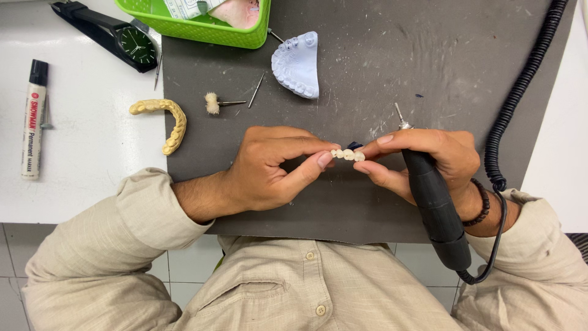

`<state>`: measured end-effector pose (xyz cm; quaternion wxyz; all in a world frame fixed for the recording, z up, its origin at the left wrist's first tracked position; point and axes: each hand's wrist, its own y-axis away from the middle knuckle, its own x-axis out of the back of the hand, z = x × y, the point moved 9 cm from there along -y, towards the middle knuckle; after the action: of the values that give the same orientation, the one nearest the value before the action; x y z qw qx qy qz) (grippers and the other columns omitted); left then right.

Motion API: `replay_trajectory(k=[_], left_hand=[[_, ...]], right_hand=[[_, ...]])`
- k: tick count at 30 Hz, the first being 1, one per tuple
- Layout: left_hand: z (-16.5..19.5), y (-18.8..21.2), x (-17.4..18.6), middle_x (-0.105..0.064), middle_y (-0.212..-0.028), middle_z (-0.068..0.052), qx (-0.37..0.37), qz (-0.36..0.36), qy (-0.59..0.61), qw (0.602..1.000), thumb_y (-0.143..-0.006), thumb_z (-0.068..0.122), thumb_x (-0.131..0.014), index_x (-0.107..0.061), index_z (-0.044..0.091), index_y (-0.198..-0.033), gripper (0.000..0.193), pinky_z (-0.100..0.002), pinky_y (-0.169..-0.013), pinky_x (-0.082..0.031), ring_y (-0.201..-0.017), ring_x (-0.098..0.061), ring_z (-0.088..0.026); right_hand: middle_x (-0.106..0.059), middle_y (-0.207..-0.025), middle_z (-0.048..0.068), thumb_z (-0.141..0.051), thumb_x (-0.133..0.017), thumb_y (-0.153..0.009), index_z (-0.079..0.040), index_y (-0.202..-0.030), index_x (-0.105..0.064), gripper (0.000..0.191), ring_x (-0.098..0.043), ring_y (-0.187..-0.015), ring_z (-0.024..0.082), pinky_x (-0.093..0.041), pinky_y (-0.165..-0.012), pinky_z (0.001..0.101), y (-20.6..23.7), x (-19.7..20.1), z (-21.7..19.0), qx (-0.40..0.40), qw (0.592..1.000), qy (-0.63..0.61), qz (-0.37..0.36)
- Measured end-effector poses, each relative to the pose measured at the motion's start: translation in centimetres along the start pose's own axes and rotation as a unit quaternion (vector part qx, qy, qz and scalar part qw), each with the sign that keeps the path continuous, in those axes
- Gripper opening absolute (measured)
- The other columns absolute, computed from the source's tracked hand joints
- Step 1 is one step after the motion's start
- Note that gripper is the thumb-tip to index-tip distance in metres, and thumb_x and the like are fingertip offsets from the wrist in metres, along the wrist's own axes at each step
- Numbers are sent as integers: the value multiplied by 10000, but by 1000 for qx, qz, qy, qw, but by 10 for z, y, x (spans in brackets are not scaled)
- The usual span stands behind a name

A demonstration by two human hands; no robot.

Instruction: The person holds a ceramic dental bridge in one hand and uses a rotary grinding tool to grind and smooth its surfaces, periodically turning the bridge over and feeling its edges by hand before resuming grinding on other areas.

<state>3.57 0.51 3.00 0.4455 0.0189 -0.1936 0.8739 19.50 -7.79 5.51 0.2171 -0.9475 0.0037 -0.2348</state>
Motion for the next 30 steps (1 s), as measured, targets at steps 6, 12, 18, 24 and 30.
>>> replay_trajectory(k=[6, 12, 18, 24, 30], left_hand=[[-1, 0, 1, -764, -900, -83, 6, 3, -5, 1000, -1045, 69, -670, -746, -6, -1138, 142, -279, -654, -580, -773, -742, -153], [-2, 0, 0, -768, -910, -87, 10, 1, -6, 1000, -1052, 75, -662, -747, -5, -1145, 150, -273, -652, -582, -772, -743, -147], [-2, 0, 1, -773, -919, -88, 8, 5, -12, 1000, -1049, 86, -676, -750, 0, -1148, 151, -271, -650, -581, -773, -741, -143], [-3, 0, 1, -772, -928, -90, 6, 11, -15, 1000, -1046, 87, -688, -751, 2, -1146, 146, -267, -648, -581, -778, -740, -142], [-3, 0, 1, -767, -895, -85, 3, 9, -16, 1000, -1045, 85, -688, -753, -2, -1133, 140, -271, -629, -562, -751, -724, -140]], right_hand=[[-764, -928, 172, -23, -857, -881, 5, -1173, -590, 397, -804, -904, 243, -680, -692, 271, -2, -1, -1, 2, 1000, 10, 0], [-765, -930, 167, -33, -867, -880, 4, -1166, -600, 393, -803, -893, 239, -673, -687, 266, -2, -1, -2, -1, 1000, 24, 1], [-765, -934, 172, -31, -867, -879, 2, -1176, -593, 405, -805, -897, 243, -673, -683, 265, -3, -2, -2, -2, 1000, 21, -3], [-761, -938, 180, -18, -867, -875, 7, -1188, -579, 426, -805, -919, 257, -681, -703, 279, -4, -2, -1, -3, 1000, 12, -7], [-762, -965, 191, -8, -864, -882, 4, -1191, -576, 422, -804, -898, 250, -683, -738, 295, -3, -2, 0, -15, 1000, 9, -5]])
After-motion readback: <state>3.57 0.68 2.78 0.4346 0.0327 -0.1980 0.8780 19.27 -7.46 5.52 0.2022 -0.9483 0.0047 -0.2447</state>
